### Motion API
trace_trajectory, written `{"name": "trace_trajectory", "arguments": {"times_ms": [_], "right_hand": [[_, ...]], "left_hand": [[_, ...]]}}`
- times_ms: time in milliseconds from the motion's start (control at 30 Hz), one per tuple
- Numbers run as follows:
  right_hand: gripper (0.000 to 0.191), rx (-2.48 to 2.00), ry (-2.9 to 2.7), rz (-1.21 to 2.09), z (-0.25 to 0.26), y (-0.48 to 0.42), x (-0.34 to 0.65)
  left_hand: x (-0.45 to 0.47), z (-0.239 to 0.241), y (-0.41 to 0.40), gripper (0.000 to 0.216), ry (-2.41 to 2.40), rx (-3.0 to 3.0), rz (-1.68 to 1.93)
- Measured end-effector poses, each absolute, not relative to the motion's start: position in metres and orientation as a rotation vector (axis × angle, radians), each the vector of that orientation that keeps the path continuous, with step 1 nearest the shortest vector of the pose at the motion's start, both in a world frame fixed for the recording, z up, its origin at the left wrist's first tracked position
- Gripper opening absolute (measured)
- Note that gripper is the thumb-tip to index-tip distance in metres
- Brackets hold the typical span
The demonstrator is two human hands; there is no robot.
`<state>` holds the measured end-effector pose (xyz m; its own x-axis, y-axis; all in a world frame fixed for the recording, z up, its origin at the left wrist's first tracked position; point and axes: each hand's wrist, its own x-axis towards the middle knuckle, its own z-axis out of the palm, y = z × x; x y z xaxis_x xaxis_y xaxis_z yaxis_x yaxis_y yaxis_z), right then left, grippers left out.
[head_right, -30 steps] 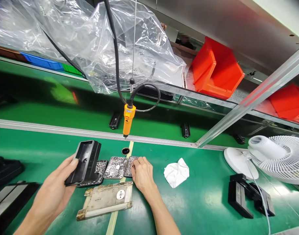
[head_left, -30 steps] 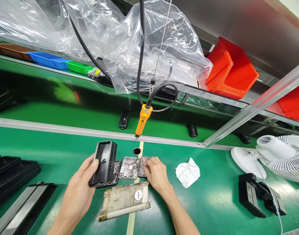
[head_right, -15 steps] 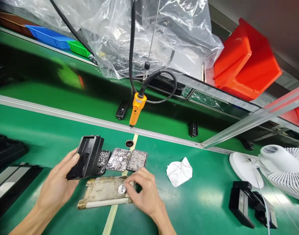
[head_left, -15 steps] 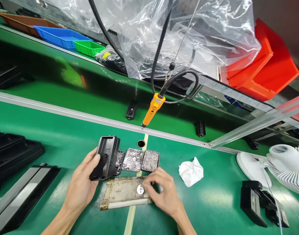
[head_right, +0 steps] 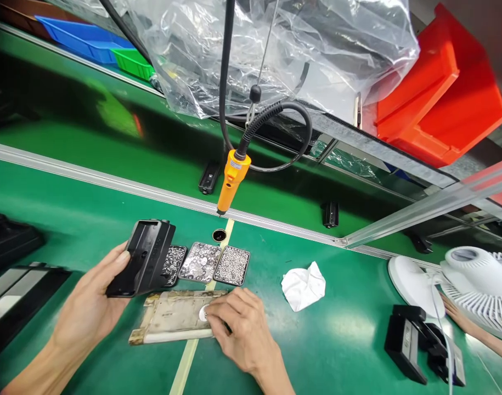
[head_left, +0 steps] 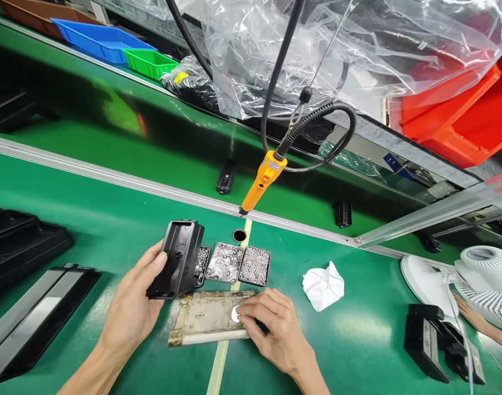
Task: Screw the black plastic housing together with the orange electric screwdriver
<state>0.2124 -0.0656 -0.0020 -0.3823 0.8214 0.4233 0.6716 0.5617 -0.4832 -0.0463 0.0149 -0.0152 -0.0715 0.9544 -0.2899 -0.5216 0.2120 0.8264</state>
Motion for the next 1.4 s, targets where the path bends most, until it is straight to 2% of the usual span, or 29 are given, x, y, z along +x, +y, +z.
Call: {"name": "trace_trajectory", "arguments": {"times_ms": [433,667,733,867,1000,1033,1133,1267,1400], "right_hand": [[0.019,-1.196,-2.097,0.391,-0.007,-0.065,0.216],[0.026,-1.009,-1.998,0.052,0.001,-0.061,0.190],[0.035,-1.052,-2.034,-0.135,0.008,-0.062,0.183],[0.067,-1.098,-2.160,-0.376,0.031,-0.069,0.177],[0.118,-1.319,-1.988,-0.103,0.034,-0.084,0.163],[0.122,-1.370,-1.925,-0.036,0.029,-0.087,0.158],[0.108,-1.340,-1.826,0.005,0.010,-0.092,0.150],[0.084,-1.096,-1.715,0.035,0.004,-0.089,0.166],[0.065,-1.079,-1.558,0.600,0.014,-0.088,0.203]], "left_hand": [[-0.044,-0.010,0.013,0.069,0.967,0.531,1.329],[-0.036,-0.001,0.003,0.074,0.900,0.469,1.364],[-0.031,0.004,-0.003,0.078,0.865,0.476,1.294],[-0.023,0.023,-0.020,0.073,0.826,0.705,1.108],[-0.012,0.046,-0.037,0.074,0.837,0.690,0.968],[-0.008,0.050,-0.040,0.078,0.823,0.626,0.955],[0.005,0.053,-0.050,0.092,0.735,0.481,0.926],[0.010,0.043,-0.047,0.088,0.611,0.666,0.957],[-0.005,0.023,-0.028,0.087,0.618,1.013,0.966]]}}
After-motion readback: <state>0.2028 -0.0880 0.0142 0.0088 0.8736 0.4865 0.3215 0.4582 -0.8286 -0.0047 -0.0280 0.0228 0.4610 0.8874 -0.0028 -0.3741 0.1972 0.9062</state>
